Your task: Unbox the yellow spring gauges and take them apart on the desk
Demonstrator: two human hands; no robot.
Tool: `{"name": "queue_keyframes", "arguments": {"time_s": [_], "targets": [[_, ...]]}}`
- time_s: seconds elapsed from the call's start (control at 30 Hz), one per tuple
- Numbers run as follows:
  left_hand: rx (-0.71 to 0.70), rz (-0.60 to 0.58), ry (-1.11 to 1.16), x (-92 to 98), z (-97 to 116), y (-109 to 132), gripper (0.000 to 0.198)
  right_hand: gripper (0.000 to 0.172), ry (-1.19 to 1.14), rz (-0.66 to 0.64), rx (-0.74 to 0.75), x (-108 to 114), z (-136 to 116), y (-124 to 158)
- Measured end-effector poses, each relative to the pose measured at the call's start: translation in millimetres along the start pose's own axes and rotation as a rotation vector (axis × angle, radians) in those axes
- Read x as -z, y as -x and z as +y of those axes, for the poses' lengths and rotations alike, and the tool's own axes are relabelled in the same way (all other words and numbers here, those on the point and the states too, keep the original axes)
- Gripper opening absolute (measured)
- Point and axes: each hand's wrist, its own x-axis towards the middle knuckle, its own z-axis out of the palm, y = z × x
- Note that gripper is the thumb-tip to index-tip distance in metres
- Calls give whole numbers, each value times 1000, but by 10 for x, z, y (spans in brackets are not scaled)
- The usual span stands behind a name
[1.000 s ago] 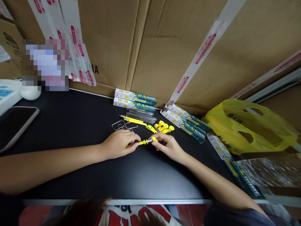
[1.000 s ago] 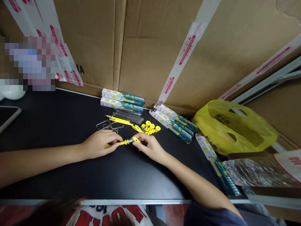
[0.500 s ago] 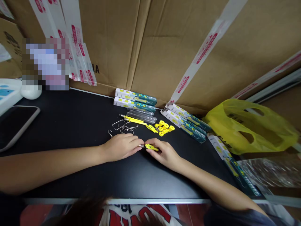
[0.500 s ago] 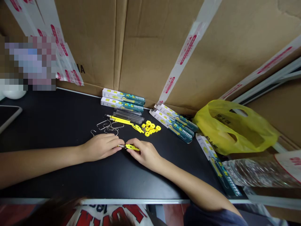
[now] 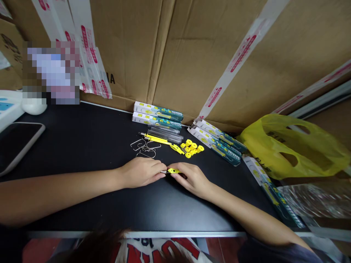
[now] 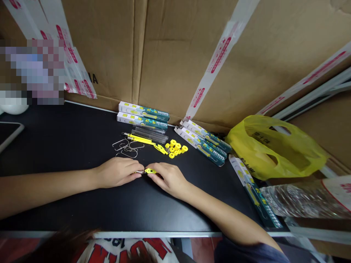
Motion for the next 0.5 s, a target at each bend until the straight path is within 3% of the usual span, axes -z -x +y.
{"name": "queue_keyframes", "arguments": {"time_s": [0.5], "targets": [[-32,-19,-79,5,0,-1,34,31,13,-77,47,-12,-29,-15]]}}
